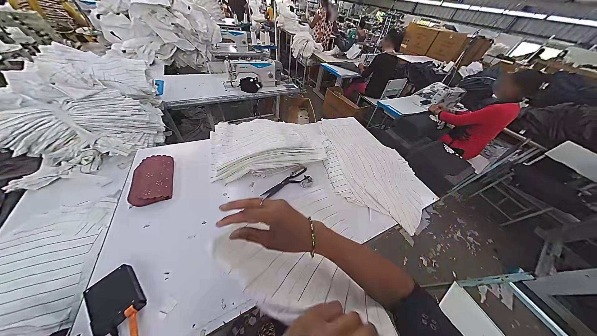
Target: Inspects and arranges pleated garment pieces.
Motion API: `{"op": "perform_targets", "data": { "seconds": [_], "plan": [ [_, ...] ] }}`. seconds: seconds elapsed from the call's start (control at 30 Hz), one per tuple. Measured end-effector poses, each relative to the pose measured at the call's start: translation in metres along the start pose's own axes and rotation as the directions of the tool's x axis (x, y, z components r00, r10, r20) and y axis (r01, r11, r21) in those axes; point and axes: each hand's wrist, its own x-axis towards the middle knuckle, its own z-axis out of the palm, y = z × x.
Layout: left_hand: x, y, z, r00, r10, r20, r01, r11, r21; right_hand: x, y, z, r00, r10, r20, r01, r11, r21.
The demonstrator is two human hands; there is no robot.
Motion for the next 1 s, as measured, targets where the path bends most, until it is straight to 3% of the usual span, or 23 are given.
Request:
{"op": "perform_targets", "data": {
  "seconds": [0.07,0.13,0.17,0.23,0.3,0.33,0.4,0.5,0.57,0.6,0.67,0.77,0.83,0.9,0.97,1.0],
  "plan": [
    [-0.02,-0.014,-0.018,0.96,-0.225,-0.164,0.255,0.948,0.191,-0.007,-0.004,-0.002,0.991,0.095,0.093,-0.111,0.976,0.187],
    [-0.037,-0.029,-0.044,0.825,-0.44,-0.353,0.546,0.782,0.302,-0.02,-0.009,-0.023,0.944,0.278,0.176,-0.323,0.882,0.343],
    [-0.043,-0.033,-0.06,0.729,-0.531,-0.432,0.672,0.676,0.303,-0.031,-0.009,-0.03,0.911,0.343,0.23,-0.404,0.855,0.325],
    [-0.054,-0.042,-0.093,0.554,-0.601,-0.577,0.807,0.558,0.193,-0.06,0.004,-0.028,0.841,0.44,0.315,-0.479,0.876,0.056],
    [-0.066,-0.051,-0.128,0.479,-0.565,-0.672,0.772,0.635,0.016,-0.091,0.035,-0.021,0.689,0.567,0.45,-0.566,0.81,-0.154],
    [-0.07,-0.056,-0.144,0.47,-0.563,-0.68,0.728,0.683,-0.062,-0.102,0.054,-0.023,0.637,0.612,0.469,-0.61,0.772,-0.179],
    [-0.072,-0.067,-0.168,0.485,-0.622,-0.614,0.69,0.704,-0.168,-0.101,0.083,-0.045,0.639,0.662,0.393,-0.652,0.737,-0.181],
    [-0.066,-0.095,-0.208,0.404,-0.856,-0.322,0.861,0.475,-0.182,-0.062,0.101,-0.085,0.767,0.634,0.102,-0.581,0.753,-0.31],
    [-0.069,-0.139,-0.228,0.358,-0.882,-0.307,0.896,0.417,-0.152,-0.026,0.111,-0.105,0.896,0.41,-0.17,-0.44,0.767,-0.467],
    [-0.074,-0.168,-0.234,0.401,-0.827,-0.394,0.867,0.482,-0.128,-0.006,0.118,-0.114,0.934,0.216,-0.286,-0.345,0.756,-0.557],
    [-0.083,-0.224,-0.245,0.539,-0.608,-0.583,0.74,0.673,-0.017,0.032,0.126,-0.137,0.911,-0.118,-0.396,-0.207,0.699,-0.684],
    [-0.081,-0.282,-0.255,0.633,-0.362,-0.684,0.585,0.802,0.117,0.059,0.146,-0.166,0.851,-0.303,-0.428,-0.154,0.636,-0.756],
    [-0.089,-0.314,-0.246,0.629,-0.341,-0.699,0.575,0.809,0.122,0.053,0.181,-0.178,0.855,-0.265,-0.446,-0.204,0.619,-0.758],
    [-0.111,-0.352,-0.223,0.59,-0.398,-0.703,0.617,0.783,0.076,0.034,0.231,-0.181,0.87,-0.118,-0.479,-0.31,0.625,-0.716],
    [-0.146,-0.384,-0.187,0.491,-0.558,-0.669,0.76,0.649,0.016,0.001,0.277,-0.175,0.863,0.207,-0.461,-0.485,0.598,-0.638],
    [-0.162,-0.392,-0.166,0.401,-0.66,-0.635,0.855,0.518,0.001,-0.017,0.29,-0.171,0.795,0.465,-0.389,-0.603,0.533,-0.593]
  ]
}}
